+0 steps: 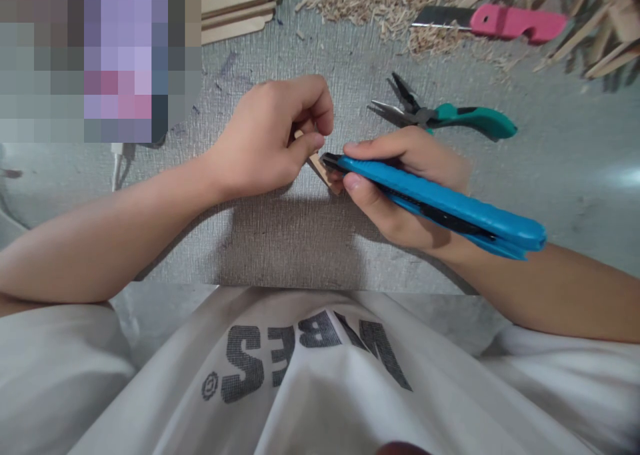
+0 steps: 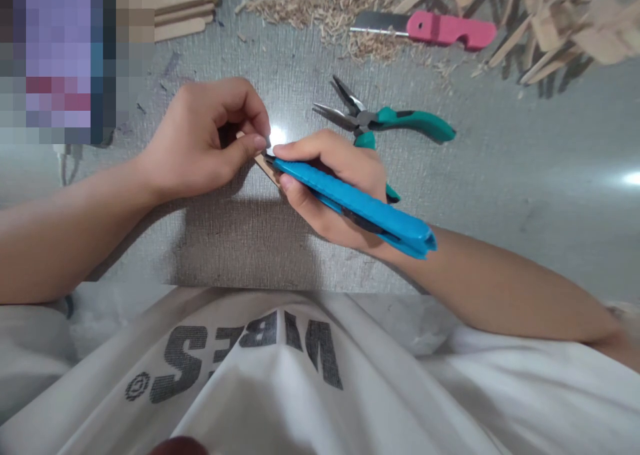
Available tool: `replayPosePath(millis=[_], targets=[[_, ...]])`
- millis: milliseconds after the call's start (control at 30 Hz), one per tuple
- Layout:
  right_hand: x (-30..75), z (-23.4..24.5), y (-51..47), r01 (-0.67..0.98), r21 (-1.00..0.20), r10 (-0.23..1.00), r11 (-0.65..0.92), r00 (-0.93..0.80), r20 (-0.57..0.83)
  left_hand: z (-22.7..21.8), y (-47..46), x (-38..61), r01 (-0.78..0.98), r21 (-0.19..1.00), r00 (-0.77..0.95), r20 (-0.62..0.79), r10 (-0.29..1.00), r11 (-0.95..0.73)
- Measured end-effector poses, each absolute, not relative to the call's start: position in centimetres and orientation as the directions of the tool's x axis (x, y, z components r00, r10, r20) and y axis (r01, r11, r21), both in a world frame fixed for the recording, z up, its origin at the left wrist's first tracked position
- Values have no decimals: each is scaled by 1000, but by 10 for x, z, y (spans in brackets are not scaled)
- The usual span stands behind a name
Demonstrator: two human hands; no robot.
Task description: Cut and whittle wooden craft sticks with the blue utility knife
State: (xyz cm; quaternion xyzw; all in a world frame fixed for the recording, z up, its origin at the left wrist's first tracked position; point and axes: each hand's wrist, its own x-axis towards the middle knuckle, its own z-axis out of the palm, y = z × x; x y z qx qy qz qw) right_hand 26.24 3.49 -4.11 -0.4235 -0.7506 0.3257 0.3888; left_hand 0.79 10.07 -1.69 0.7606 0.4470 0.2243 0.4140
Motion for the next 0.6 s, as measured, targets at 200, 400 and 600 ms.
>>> replayPosePath(millis=[200,400,600], targets=[[260,-30,33,425,-795,885,432,-367,285,-18,101,8,501,831,491,-42,870,-243],[257,-28,34,473,-738,869,480,-373,326,-14,101,9,519,826,482,-69,873,-221],[253,-32,34,436,-756,863,489,-364,349,-16,100,12,504,835,464,-45,885,-222]])
